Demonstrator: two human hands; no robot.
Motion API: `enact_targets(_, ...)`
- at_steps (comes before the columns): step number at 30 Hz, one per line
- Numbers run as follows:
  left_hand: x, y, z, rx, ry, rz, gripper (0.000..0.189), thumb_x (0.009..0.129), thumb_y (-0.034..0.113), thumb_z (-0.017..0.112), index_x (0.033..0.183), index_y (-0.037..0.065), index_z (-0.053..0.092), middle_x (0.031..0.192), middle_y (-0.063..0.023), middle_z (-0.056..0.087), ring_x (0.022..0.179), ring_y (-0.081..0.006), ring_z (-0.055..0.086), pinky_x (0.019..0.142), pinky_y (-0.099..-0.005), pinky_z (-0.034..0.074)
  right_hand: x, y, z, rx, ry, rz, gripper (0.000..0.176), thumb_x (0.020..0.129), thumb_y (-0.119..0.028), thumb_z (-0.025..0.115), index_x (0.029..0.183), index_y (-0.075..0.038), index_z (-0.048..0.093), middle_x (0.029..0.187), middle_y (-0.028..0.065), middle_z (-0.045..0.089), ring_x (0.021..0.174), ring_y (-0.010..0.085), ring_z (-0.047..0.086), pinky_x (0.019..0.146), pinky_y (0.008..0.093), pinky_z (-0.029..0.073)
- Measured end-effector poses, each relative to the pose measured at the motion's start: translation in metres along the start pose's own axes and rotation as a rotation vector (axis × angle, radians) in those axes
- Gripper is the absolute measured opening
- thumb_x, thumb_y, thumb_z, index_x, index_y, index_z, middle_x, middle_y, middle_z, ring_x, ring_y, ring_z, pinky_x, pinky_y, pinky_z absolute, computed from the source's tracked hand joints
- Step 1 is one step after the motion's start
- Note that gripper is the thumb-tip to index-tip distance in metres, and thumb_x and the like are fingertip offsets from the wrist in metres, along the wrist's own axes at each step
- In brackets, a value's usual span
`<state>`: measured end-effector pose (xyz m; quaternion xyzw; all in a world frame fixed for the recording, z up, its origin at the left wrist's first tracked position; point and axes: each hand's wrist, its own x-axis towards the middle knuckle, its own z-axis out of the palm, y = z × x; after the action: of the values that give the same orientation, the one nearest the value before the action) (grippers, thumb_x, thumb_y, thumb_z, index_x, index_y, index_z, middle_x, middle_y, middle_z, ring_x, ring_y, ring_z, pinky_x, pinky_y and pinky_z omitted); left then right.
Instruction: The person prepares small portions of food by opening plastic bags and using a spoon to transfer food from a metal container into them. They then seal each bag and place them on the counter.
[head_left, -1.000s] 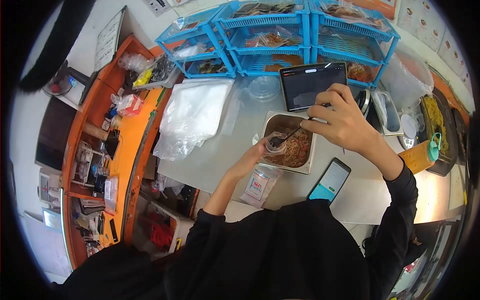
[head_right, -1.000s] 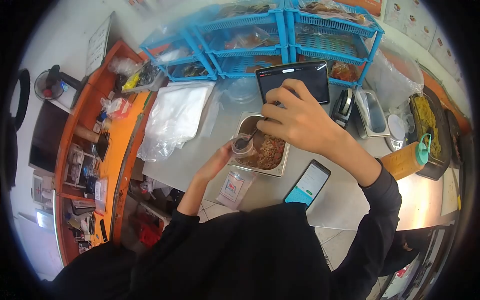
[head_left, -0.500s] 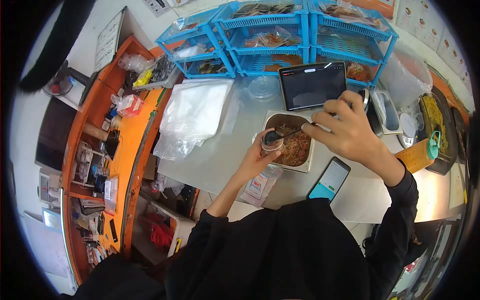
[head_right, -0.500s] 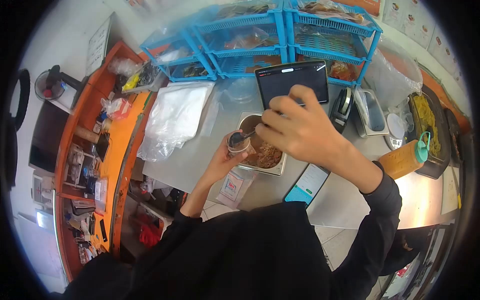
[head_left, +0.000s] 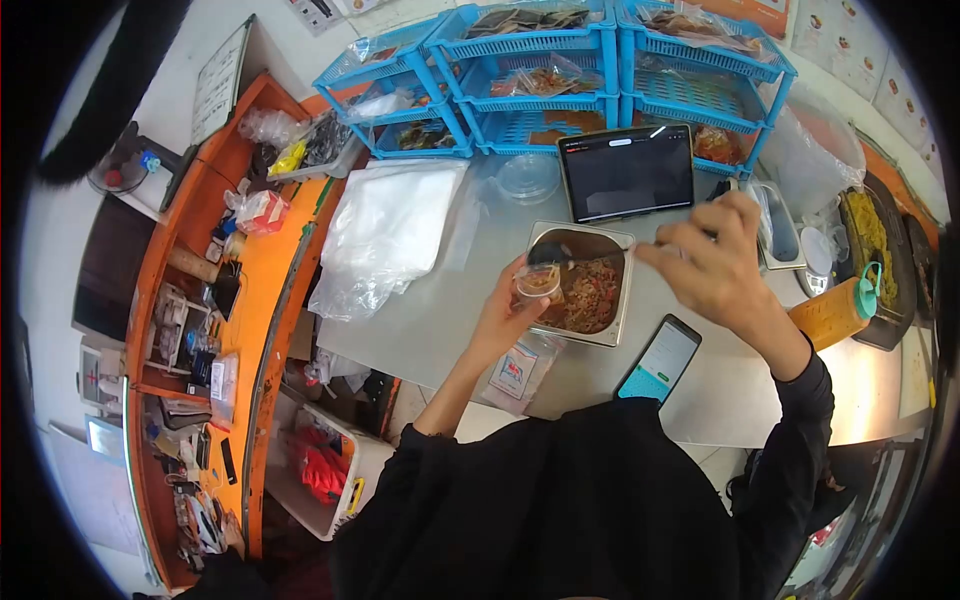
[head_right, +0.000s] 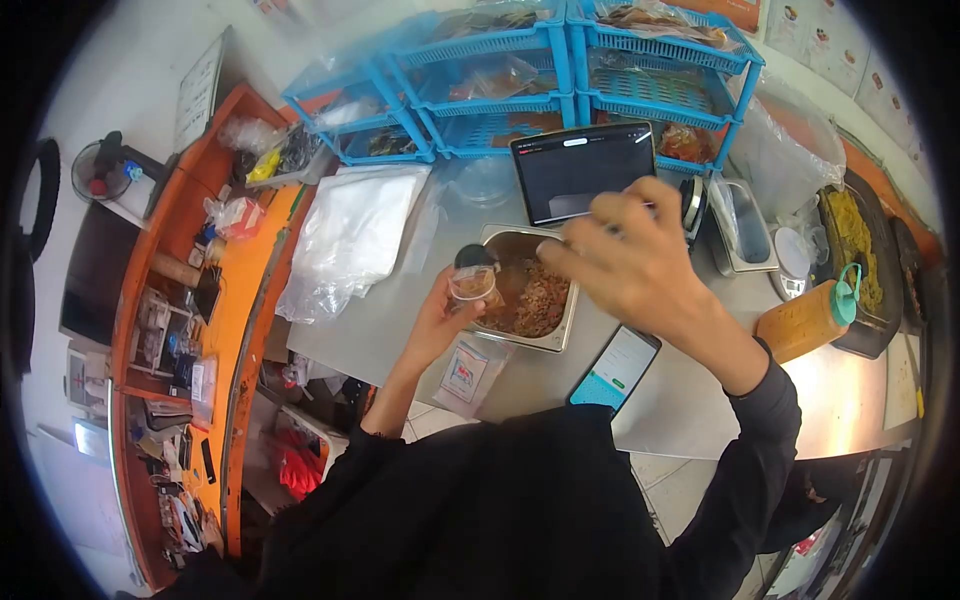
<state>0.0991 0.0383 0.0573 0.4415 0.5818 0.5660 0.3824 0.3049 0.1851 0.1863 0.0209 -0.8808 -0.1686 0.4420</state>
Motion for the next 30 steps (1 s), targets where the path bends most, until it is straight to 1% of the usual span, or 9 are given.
enact_targets(6,-0.009,0.01,-0.011,-0.117,0.063,-0.108,0.046,0.079,0.001,0.052,0.122,0.001,0.036,0.11,-0.0072,0.05,0.102,-0.0126,0.046,0.087,-0.0243,0.035,-0.05,0.01,0.047,0.062,-0.263,0.531,0.008,0.063,-0.013,0.065,0.071,-0.011,0.064,0.074,-0.0017,0.053,0.081,0.0196,0.044,0.071,0.0334,0.03)
enact_targets(12,-0.013,0.016,0.012,-0.21,-0.005,0.062,0.045,0.079,-0.005,0.046,0.123,0.001,0.037,0.113,-0.008,0.049,0.104,-0.0133,0.047,0.09,-0.0248,0.035,-0.059,-0.055,0.087,0.416,-0.138,0.588,0.01,0.071,-0.013,0.061,0.08,-0.011,0.065,0.078,0.004,0.055,0.078,0.0182,0.046,0.072,0.0311,0.033)
enact_targets(14,-0.012,0.015,0.015,-0.176,-0.004,0.073,0.046,0.078,-0.006,0.045,0.123,0.001,0.037,0.114,-0.0086,0.048,0.105,-0.0139,0.046,0.09,-0.0249,0.034,-0.054,-0.066,0.089,1.226,-0.404,0.99,0.014,0.076,-0.013,0.058,0.088,-0.008,0.063,0.082,0.0036,0.056,0.077,0.0131,0.049,0.072,0.0269,0.037)
enact_targets(19,-0.013,0.006,0.015,-0.064,0.036,0.152,0.047,0.075,-0.008,0.046,0.121,0.001,0.04,0.107,-0.0082,0.051,0.101,-0.0145,0.048,0.087,-0.0243,0.037,-0.047,-0.07,0.09,1.914,-0.363,1.418,0.012,0.08,-0.011,0.055,0.088,-0.004,0.059,0.087,0.0026,0.057,0.08,0.0109,0.052,0.075,0.0233,0.04)
enact_targets(21,-0.016,0.007,0.015,0.707,0.158,0.346,0.045,0.074,-0.007,0.047,0.118,0.002,0.044,0.097,-0.0066,0.052,0.093,-0.0142,0.05,0.081,-0.0241,0.039,-0.052,-0.073,0.095,2.019,-0.383,1.528,0.01,0.08,-0.01,0.055,0.087,-0.003,0.058,0.087,0.0025,0.057,0.082,0.0115,0.053,0.077,0.0235,0.04)
enact_targets(25,-0.018,0.01,0.013,0.762,0.141,0.047,0.04,0.076,-0.004,0.048,0.115,0.002,0.048,0.089,-0.0047,0.051,0.085,-0.0134,0.05,0.077,-0.024,0.04,-0.058,-0.077,0.104,2.17,-0.189,1.567,0.004,0.08,-0.008,0.055,0.082,-0.006,0.056,0.08,0.0019,0.056,0.076,0.0098,0.052,0.073,0.023,0.041)
enact_targets(27,-0.017,0.001,0.013,0.076,0.101,0.137,0.036,0.078,-0.001,0.05,0.114,0.001,0.048,0.09,-0.0047,0.053,0.085,-0.0138,0.052,0.077,-0.0245,0.041,-0.062,-0.079,0.107,2.241,-0.131,1.579,0.002,0.08,-0.008,0.055,0.082,-0.006,0.055,0.078,0.0013,0.056,0.074,0.0091,0.051,0.071,0.0225,0.041)
enact_targets(28,-0.016,0.005,0.014,0.076,0.101,0.137,0.036,0.078,-0.001,0.05,0.114,0.001,0.048,0.09,-0.0047,0.053,0.085,-0.0138,0.052,0.077,-0.0245,0.041,-0.063,-0.079,0.108,2.245,-0.14,1.606,0.002,0.08,-0.008,0.055,0.081,-0.007,0.054,0.076,0.0007,0.055,0.071,0.0086,0.051,0.069,0.0217,0.041)
enact_targets(30,-0.014,0.016,0.016,-0.503,0.057,-0.159,0.036,0.08,0.001,0.051,0.115,0.001,0.046,0.09,-0.0043,0.053,0.084,-0.0118,0.053,0.077,-0.024,0.043,-0.066,-0.082,0.11,2.247,-0.146,1.636,0.002,0.08,-0.008,0.055,0.08,-0.007,0.054,0.075,0.0,0.054,0.068,0.0081,0.05,0.066,0.0209,0.042)
